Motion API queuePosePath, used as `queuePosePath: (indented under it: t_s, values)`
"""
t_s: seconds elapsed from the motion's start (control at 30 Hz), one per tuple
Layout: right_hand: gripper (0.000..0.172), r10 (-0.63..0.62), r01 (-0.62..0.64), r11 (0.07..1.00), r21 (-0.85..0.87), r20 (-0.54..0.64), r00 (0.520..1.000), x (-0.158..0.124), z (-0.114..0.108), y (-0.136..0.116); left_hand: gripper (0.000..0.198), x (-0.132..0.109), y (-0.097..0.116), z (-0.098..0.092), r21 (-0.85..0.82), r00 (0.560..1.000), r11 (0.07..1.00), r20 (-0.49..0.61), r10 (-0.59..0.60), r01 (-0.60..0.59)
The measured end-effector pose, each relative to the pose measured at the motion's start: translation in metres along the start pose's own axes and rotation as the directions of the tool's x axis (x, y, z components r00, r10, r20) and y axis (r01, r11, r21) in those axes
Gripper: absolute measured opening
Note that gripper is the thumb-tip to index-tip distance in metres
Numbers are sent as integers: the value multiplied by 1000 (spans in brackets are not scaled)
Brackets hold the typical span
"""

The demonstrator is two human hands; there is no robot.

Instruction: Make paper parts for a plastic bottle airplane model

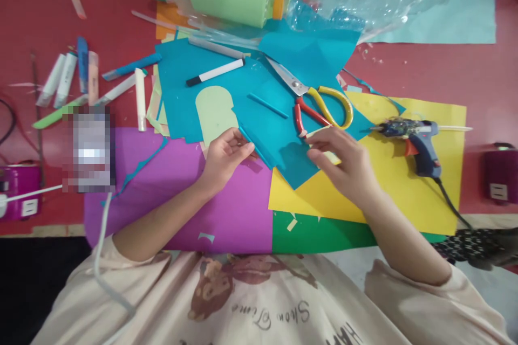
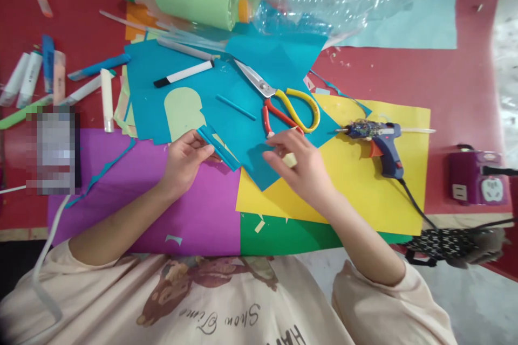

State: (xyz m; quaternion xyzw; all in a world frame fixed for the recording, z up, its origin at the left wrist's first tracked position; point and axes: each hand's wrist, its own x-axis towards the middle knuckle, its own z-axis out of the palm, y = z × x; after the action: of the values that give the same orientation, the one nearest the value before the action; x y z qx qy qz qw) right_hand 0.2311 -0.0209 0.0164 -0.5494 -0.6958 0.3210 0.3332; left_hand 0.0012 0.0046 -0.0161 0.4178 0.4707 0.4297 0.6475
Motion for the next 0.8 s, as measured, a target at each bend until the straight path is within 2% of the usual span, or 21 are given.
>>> queuePosePath:
  t_s: [0.13,0.27,0.57,0.8]
  values:
    - [41,117,-173,938,300,197,973,17,40,-11,31,0,1,0,9,1000,1000,-13,6,-6]
    - [44,140,-252,874,415,281,950,25,60,-11,33,0,1,0,-31,999,999,-22,23,-24]
    - [35,137,-236,835,497,228,964,29,60,3,42,-1,5,3,11,999,999,-20,-31,31]
    - [32,130,-222,833,507,211,969,28,55,9,36,-4,9,1,139,1000,990,29,-4,0]
